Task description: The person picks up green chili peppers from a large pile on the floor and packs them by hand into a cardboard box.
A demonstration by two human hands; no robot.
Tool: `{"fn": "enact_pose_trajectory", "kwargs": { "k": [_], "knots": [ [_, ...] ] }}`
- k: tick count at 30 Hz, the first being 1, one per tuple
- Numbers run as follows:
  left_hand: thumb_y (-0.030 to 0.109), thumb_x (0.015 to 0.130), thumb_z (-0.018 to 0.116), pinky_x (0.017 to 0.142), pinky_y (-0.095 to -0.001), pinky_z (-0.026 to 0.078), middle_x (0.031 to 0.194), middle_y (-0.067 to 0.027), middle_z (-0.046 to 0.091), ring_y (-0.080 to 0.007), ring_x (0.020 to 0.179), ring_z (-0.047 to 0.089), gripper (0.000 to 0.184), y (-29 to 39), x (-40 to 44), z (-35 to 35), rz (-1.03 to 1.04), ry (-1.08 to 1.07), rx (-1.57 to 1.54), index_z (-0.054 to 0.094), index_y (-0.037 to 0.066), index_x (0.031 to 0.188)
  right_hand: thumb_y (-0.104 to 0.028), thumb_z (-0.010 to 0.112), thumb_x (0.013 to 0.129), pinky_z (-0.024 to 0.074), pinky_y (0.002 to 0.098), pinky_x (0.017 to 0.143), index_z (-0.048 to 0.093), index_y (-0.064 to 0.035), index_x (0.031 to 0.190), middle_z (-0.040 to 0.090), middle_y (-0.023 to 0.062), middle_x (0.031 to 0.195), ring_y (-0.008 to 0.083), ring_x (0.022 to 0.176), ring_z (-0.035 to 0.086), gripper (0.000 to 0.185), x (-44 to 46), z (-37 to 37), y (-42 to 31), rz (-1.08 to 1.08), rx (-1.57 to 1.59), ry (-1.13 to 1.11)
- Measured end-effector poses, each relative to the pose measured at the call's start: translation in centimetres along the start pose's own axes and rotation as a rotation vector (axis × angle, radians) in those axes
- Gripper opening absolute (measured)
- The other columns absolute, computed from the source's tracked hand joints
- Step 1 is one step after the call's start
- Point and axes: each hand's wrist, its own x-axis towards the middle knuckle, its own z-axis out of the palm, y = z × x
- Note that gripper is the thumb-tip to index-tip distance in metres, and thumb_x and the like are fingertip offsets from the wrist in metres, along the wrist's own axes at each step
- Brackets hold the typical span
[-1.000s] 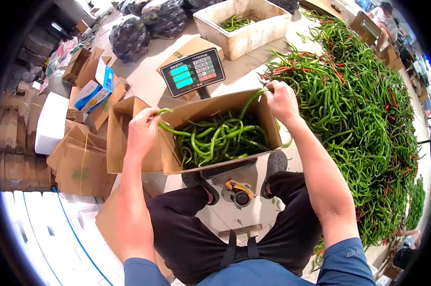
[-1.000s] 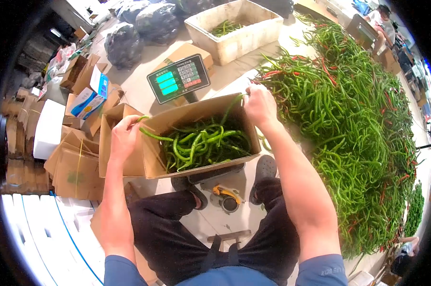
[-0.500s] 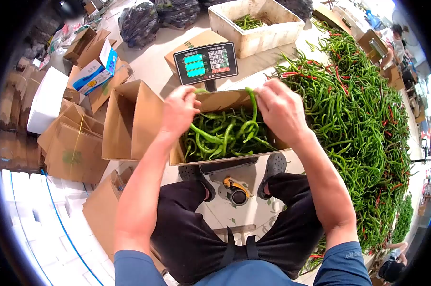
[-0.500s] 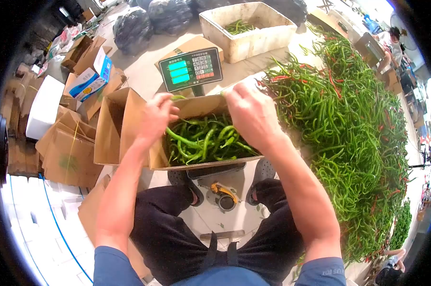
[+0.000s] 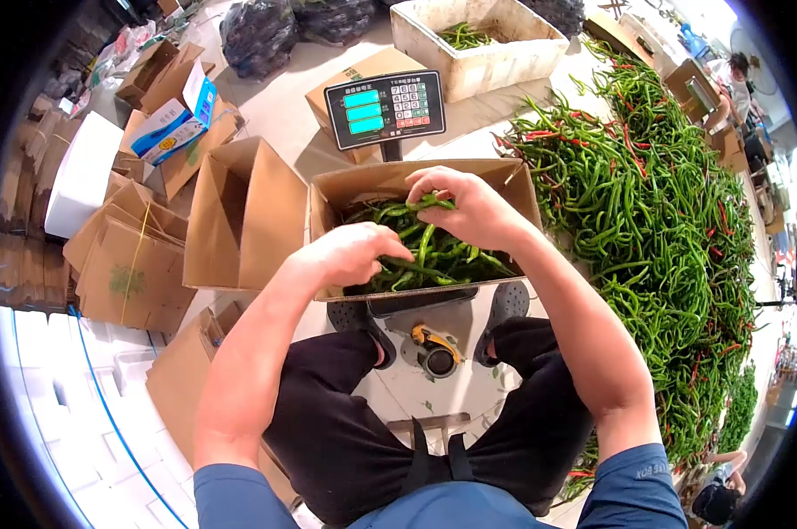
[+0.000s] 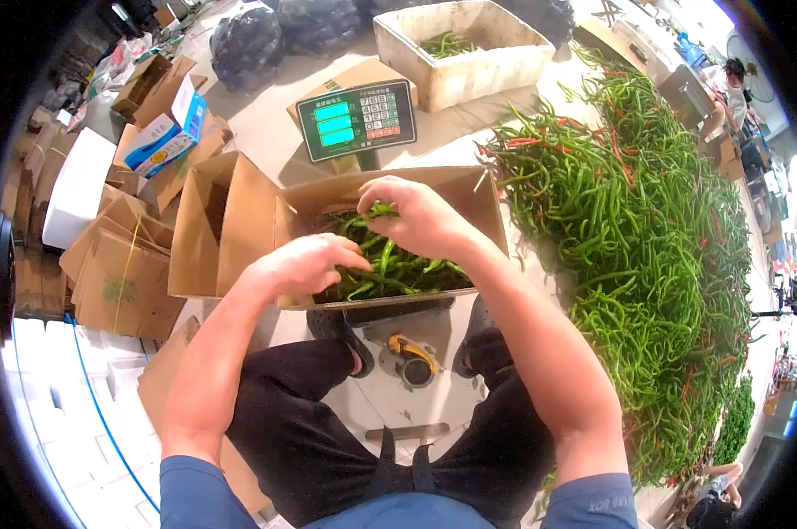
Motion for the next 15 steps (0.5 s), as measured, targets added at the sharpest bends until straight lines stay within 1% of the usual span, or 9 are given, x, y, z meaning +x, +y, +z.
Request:
{"fn": "enact_pose_trajectory", "kwargs": {
  "k": [1,4,5,6,8,10,11,14,15],
  "knots": [
    [-0.004,0.080,0.057,0.111,-0.0429,0.043,0.138,-0.0138,0.059,-0.0345,0.128,0.054,0.054,0.3,0.2,0.5,0.003,-0.036,0.019,0.068,0.016,0.130,-0.010,0.071,0.088,0.0500,0.0389,0.099,0.066,-0.0054,0.109,0.069,0.0144,0.119,0.0323,0.113,0.064,0.022,0.4,0.3,0.9,0.110,0.117,-0.066],
    [-0.004,0.080,0.056,0.113,-0.0431,0.042,0.143,-0.0149,0.054,-0.0351,0.130,0.051,0.057,0.3,0.9,1.6,0.050,-0.084,0.040,0.067,0.017,0.132,-0.010,0.069,0.090,0.0504,0.0404,0.098,0.062,-0.0055,0.115,0.069,0.0163,0.117,0.0346,0.112,0.065,0.026,0.8,1.6,0.1,0.219,-0.037,-0.118],
    [-0.004,0.080,0.056,0.113,-0.0429,0.042,0.144,-0.0148,0.054,-0.0351,0.131,0.051,0.057,0.4,1.1,1.9,0.080,-0.064,0.038,0.067,0.018,0.132,-0.009,0.067,0.092,0.0503,0.0378,0.093,0.060,-0.0064,0.114,0.068,0.0152,0.110,0.0292,0.106,0.065,0.023,1.0,2.4,0.2,0.156,-0.067,-0.095],
    [-0.003,0.080,0.055,0.113,-0.0427,0.042,0.144,-0.0146,0.054,-0.0350,0.131,0.051,0.058,0.4,1.2,2.2,0.110,-0.046,0.035,0.067,0.018,0.132,-0.011,0.066,0.093,0.0512,0.0414,0.092,0.062,-0.0062,0.114,0.068,0.0154,0.107,0.0344,0.104,0.065,0.022,1.2,2.8,0.5,0.137,-0.099,-0.123],
    [-0.004,0.079,0.051,0.109,-0.0418,0.045,0.139,-0.0160,0.058,-0.0355,0.126,0.055,0.049,0.9,1.4,2.3,0.085,-0.046,-0.049,0.074,0.013,0.119,-0.007,0.062,0.091,0.0487,0.0417,0.094,0.064,-0.0064,0.111,0.067,0.0137,0.107,0.0334,0.107,0.064,0.020,1.7,2.9,1.0,-0.002,-0.348,-0.141],
    [-0.005,0.079,0.049,0.106,-0.0411,0.046,0.136,-0.0167,0.060,-0.0353,0.122,0.059,0.043,1.6,1.6,2.0,-0.006,-0.110,-0.151,0.077,0.010,0.110,-0.002,0.062,0.081,0.0436,0.0409,0.097,0.067,-0.0064,0.101,0.066,0.0114,0.100,0.0287,0.106,0.064,0.021,1.8,2.5,1.5,-0.319,-0.666,0.033],
    [-0.002,0.079,0.049,0.094,-0.0425,0.052,0.114,-0.0194,0.070,-0.0366,0.105,0.067,0.034,2.0,1.5,1.9,-0.080,-0.054,-0.213,0.078,0.005,0.094,-0.002,0.062,0.077,0.0430,0.0403,0.096,0.066,-0.0063,0.097,0.065,0.0102,0.098,0.0262,0.104,0.064,0.021,1.9,1.9,0.6,-0.343,-0.689,0.020],
    [0.004,0.078,0.051,0.081,-0.0458,0.055,0.093,-0.0215,0.072,-0.0395,0.089,0.070,0.027,1.3,1.8,1.6,-0.297,-0.192,0.016,0.077,0.003,0.087,-0.005,0.062,0.081,0.0444,0.0408,0.093,0.066,-0.0086,0.096,0.065,0.0091,0.096,0.0262,0.103,0.064,0.016,2.0,0.6,-1.6,-0.398,-0.841,0.065],
    [0.011,0.076,0.054,0.073,-0.0493,0.055,0.079,-0.0226,0.070,-0.0427,0.078,0.068,0.024,1.0,1.9,1.3,-0.282,-0.181,0.190,0.076,0.002,0.082,-0.006,0.061,0.082,0.0448,0.0408,0.093,0.067,-0.0090,0.097,0.065,0.0089,0.096,0.0259,0.103,0.064,0.017,1.9,0.4,-1.8,-0.371,-0.873,0.055]
  ]
}}
